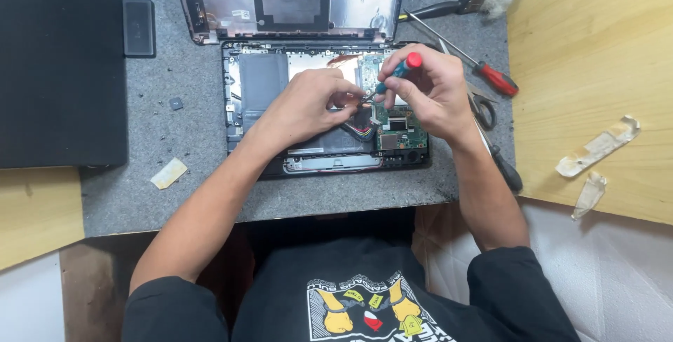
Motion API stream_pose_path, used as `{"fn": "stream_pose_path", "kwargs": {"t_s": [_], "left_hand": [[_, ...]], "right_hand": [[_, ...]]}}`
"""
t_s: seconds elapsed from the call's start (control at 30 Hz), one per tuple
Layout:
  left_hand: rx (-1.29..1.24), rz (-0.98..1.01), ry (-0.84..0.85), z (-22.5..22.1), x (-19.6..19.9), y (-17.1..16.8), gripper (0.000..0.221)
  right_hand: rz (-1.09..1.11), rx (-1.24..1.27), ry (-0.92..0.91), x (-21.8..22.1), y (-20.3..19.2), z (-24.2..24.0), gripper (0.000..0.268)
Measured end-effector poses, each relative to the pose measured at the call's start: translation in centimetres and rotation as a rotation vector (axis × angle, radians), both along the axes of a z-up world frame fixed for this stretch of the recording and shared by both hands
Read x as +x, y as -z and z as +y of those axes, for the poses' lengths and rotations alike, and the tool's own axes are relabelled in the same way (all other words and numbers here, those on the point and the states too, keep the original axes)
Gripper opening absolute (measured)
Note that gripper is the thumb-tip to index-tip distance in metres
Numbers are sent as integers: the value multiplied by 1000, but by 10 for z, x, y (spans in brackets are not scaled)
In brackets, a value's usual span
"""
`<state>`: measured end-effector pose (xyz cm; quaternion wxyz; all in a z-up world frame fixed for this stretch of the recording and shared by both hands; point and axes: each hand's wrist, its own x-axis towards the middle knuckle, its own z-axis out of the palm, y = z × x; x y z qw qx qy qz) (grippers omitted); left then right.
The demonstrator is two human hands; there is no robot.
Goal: The person uses a screwdriver to remove internal screws and then disconnects and removes the internal battery from a laptop.
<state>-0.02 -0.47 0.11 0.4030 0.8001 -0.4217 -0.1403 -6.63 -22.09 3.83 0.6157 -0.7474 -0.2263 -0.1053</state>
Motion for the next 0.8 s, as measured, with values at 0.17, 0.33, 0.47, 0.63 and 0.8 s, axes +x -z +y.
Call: {"fn": "stream_pose_path", "kwargs": {"t_s": [0.17,0.33,0.47,0.63,0.8], "left_hand": [[34,2,-2,0,-1,-4,20],[23,-5,4,1,0,-3,19],[27,-31,3,0,-1,-2,18],[13,-34,5,1,-2,-5,15],[-54,-15,11,1,0,-8,16]], "right_hand": [[-37,-15,-23,3,6,1,8],[-34,3,-30,3,6,1,9],[-36,5,-22,1,4,5,10],[-68,-79,-1,0,4,4,8],[-135,-236,36,-1,-11,10,11]]}}
